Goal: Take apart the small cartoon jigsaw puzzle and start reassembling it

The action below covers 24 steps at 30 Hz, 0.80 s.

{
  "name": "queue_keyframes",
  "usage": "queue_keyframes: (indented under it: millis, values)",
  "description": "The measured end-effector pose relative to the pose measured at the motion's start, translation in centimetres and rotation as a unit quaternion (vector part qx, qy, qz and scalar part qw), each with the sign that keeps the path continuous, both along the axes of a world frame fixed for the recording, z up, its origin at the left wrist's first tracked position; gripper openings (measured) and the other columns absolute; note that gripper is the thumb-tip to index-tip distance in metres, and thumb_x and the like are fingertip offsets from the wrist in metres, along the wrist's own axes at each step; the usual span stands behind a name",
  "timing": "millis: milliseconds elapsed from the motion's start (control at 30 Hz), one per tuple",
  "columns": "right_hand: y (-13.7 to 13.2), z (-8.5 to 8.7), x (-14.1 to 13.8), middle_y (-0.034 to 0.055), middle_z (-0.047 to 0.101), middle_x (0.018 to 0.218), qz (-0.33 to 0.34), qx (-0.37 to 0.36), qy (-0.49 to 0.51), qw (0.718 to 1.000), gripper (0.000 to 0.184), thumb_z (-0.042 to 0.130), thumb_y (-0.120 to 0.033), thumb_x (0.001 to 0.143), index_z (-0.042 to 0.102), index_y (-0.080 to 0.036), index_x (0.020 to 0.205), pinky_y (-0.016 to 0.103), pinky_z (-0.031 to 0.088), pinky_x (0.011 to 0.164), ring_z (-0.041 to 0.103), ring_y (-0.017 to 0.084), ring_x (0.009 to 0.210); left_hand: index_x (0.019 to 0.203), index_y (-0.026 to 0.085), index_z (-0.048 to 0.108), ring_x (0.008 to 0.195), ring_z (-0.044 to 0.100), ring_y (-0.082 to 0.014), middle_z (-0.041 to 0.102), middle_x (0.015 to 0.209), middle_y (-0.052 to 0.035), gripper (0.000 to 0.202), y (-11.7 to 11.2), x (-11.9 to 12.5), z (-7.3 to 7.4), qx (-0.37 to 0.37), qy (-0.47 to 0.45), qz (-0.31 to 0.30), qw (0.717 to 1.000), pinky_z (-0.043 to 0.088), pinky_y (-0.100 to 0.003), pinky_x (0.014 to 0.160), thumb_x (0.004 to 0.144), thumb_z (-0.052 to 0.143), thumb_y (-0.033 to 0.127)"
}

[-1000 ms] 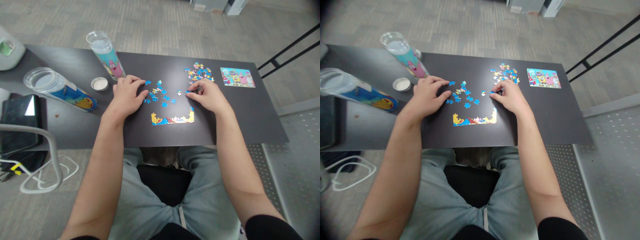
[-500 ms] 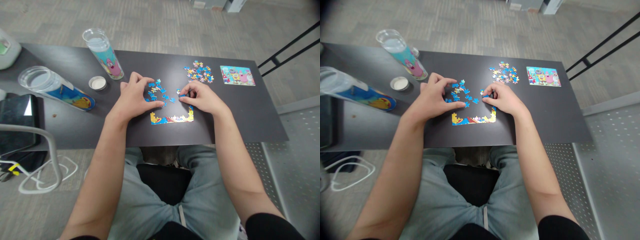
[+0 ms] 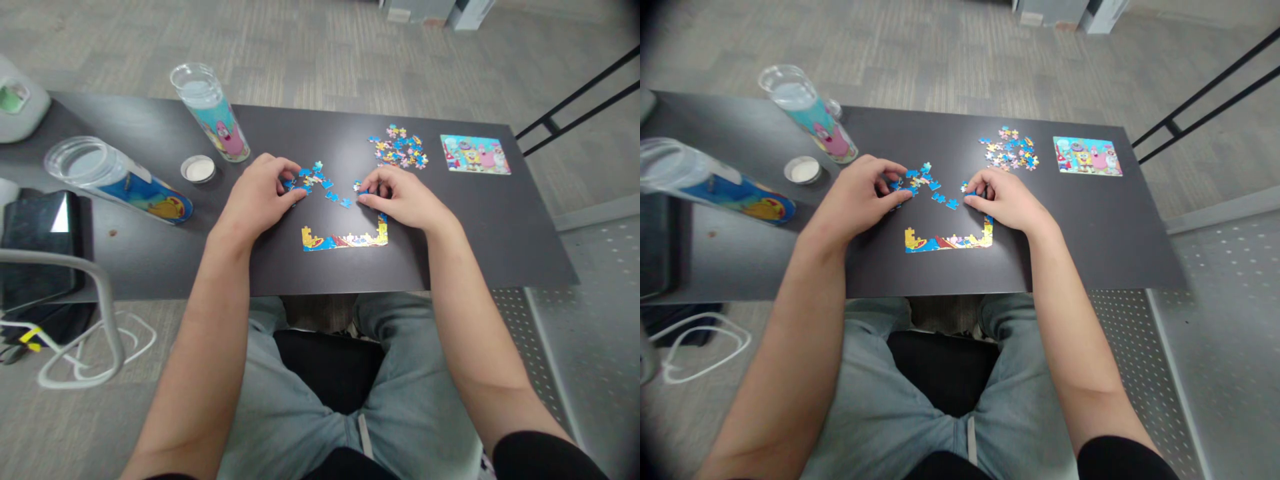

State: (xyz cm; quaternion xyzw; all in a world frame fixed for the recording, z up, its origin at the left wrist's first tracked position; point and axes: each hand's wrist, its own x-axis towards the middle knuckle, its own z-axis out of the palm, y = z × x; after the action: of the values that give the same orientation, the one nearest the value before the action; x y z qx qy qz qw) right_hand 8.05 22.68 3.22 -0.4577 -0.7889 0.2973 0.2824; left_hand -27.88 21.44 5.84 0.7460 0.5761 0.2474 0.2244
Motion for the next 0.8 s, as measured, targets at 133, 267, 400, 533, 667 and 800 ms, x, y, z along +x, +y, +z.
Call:
queue_keyframes:
  millis: [133, 267, 400, 533, 667, 800]
  values:
    - [0.1, -0.1, -0.1, 0.0046, 0.076, 0.102, -0.002, 0.001, 0.003, 1.000, 0.021, 0.096, -0.042, 0.100, 0.083, -0.030, 0.111, 0.047, 0.057, 0.081, 0.058, 0.025, 0.077, 0.149, 0.026, 0.085, 0.120, 0.076, -0.0326, 0.079, 0.149, -0.0145, 0.042, -0.1, 0.5, 0.1, 0.015, 0.037, 0.014, 0.999, 0.064, -0.056, 0.120, 0.108, 0.084, 0.032]
    - [0.1, 0.1, -0.3, 0.0042, 0.074, 0.102, -0.001, -0.003, 0.000, 1.000, 0.019, 0.094, -0.041, 0.101, 0.081, -0.030, 0.111, 0.048, 0.056, 0.084, 0.058, 0.025, 0.078, 0.172, 0.030, 0.078, 0.163, 0.061, -0.0478, 0.070, 0.177, -0.0184, 0.053, -0.7, 2.3, 0.3, 0.031, 0.100, -0.019, 0.994, 0.049, -0.072, 0.141, 0.120, 0.070, 0.039]
    - [0.1, 0.1, -0.4, 0.0036, 0.072, 0.102, -0.005, -0.009, -0.004, 1.000, 0.017, 0.093, -0.038, 0.103, 0.081, -0.031, 0.112, 0.048, 0.055, 0.085, 0.058, 0.025, 0.079, 0.182, 0.028, 0.071, 0.173, 0.051, -0.0549, 0.062, 0.193, -0.0187, 0.061, -1.2, 3.9, 0.5, 0.004, 0.129, -0.051, 0.990, 0.039, -0.081, 0.144, 0.124, 0.065, 0.043]
    - [0.1, 0.2, -0.5, 0.0028, 0.071, 0.100, -0.007, -0.009, -0.005, 1.000, 0.017, 0.094, -0.037, 0.102, 0.081, -0.030, 0.112, 0.046, 0.053, 0.082, 0.056, 0.024, 0.077, 0.173, 0.028, 0.079, 0.173, 0.054, -0.0534, 0.071, 0.185, -0.0161, 0.054, -1.4, 4.3, 0.5, 0.009, 0.112, -0.077, 0.991, 0.036, -0.078, 0.142, 0.122, 0.071, 0.044]
    - [0.0, 0.3, -0.7, 0.0017, 0.069, 0.096, -0.014, -0.004, -0.008, 1.000, 0.017, 0.094, -0.035, 0.102, 0.081, -0.030, 0.111, 0.045, 0.052, 0.081, 0.054, 0.023, 0.075, 0.157, 0.034, 0.088, 0.166, 0.060, -0.0493, 0.080, 0.173, -0.0112, 0.041, -1.2, 3.9, 0.4, 0.028, 0.086, -0.086, 0.992, 0.037, -0.076, 0.138, 0.120, 0.072, 0.041]
    - [-0.1, 0.3, -0.8, 0.0016, 0.069, 0.096, -0.015, 0.001, -0.009, 1.000, 0.015, 0.093, -0.034, 0.102, 0.081, -0.030, 0.110, 0.045, 0.052, 0.079, 0.053, 0.022, 0.075, 0.152, 0.031, 0.088, 0.161, 0.064, -0.0495, 0.083, 0.166, -0.0141, 0.039, -1.1, 3.7, 0.7, 0.046, 0.070, -0.045, 0.995, 0.040, -0.077, 0.135, 0.115, 0.080, 0.042]
